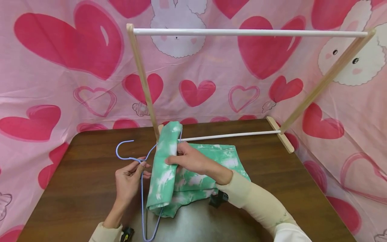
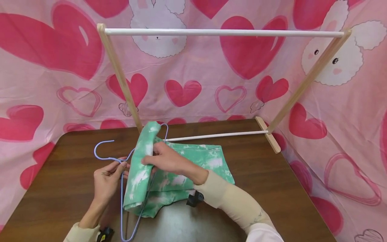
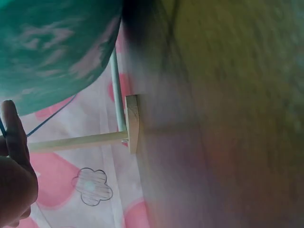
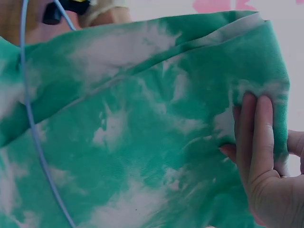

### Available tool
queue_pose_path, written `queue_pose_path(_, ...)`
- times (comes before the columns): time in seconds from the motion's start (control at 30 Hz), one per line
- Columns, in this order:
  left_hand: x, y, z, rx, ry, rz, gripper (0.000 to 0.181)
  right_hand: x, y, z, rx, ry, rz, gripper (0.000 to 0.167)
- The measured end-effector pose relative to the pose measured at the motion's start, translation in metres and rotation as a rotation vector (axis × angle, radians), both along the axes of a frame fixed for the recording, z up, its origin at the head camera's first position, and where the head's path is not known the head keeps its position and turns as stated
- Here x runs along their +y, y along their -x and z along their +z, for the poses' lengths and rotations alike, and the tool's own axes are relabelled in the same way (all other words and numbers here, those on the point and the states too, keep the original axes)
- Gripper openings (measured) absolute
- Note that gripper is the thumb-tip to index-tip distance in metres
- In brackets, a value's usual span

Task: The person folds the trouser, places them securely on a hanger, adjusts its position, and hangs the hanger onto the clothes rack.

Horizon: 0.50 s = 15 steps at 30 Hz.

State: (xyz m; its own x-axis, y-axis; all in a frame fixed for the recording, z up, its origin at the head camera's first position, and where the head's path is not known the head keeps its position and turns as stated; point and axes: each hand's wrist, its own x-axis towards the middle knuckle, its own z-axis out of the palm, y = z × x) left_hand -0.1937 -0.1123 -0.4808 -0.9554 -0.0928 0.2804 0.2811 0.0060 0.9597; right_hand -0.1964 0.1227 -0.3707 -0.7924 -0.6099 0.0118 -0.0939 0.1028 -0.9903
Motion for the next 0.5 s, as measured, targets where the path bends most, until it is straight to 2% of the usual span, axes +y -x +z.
queue_pose_path(0.27,0.000,-0.002,0.000,0.035,-0.091,0.049,0.022,0.016,0.001,0.016,-0.030,0.121,-0.036,0.020)
queue_pose_path(0.5,0.003,-0.005,0.002,0.032,-0.063,0.081,0.020,0.023,0.000,0.023,-0.028,0.152,-0.042,0.023)
